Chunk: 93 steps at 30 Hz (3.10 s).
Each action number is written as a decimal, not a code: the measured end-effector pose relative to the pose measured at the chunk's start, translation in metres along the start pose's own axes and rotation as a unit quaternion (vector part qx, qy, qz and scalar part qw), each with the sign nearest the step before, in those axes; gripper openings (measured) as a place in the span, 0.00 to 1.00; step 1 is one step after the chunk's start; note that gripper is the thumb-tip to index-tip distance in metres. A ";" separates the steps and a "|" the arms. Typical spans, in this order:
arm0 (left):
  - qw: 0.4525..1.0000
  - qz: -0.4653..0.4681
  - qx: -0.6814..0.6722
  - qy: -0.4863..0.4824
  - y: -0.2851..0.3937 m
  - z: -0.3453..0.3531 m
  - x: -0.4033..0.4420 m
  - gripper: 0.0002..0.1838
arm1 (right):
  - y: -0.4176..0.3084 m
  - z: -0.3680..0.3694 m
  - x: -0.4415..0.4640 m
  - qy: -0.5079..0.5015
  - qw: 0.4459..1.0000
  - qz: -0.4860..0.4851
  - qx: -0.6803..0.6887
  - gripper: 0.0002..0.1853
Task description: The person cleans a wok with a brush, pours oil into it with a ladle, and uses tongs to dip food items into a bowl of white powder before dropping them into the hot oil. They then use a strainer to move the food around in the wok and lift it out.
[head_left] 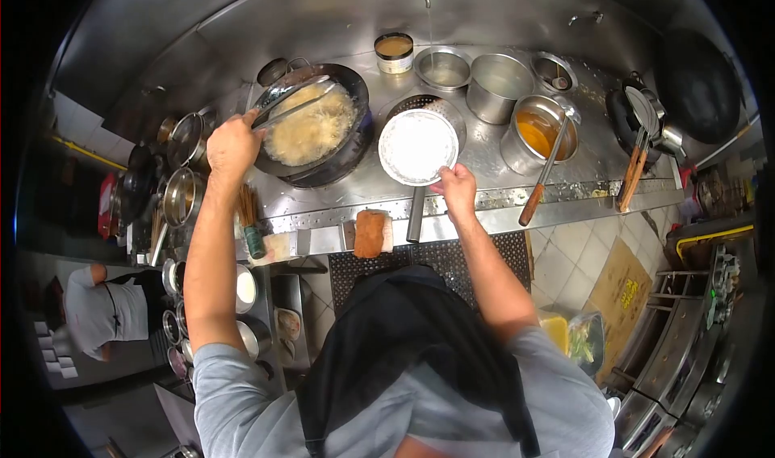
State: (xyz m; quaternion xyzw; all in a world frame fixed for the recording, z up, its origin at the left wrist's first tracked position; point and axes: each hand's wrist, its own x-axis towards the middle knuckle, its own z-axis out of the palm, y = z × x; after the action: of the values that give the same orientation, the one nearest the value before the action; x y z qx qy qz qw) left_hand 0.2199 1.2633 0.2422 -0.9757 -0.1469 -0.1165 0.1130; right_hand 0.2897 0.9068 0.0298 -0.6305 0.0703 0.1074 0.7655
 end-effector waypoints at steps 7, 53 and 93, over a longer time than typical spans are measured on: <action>0.985 0.167 -0.047 -0.015 0.064 -0.078 -0.033 0.23 | 0.010 0.002 0.008 0.013 0.999 -0.034 -0.028 0.09; 0.989 0.135 -0.024 0.056 0.027 -0.157 -0.047 0.21 | 0.002 0.066 0.016 -0.050 0.999 0.008 -0.001 0.07; 0.980 -0.199 0.011 0.024 -0.141 -0.162 0.004 0.26 | 0.007 0.022 0.020 -0.015 0.999 0.019 0.026 0.07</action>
State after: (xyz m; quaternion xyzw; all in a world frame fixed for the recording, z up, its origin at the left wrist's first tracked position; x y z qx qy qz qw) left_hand 0.1485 1.3541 0.4231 -0.9226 -0.3365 -0.1587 0.1021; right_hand 0.3063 0.9311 0.0229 -0.6073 0.0729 0.1296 0.7805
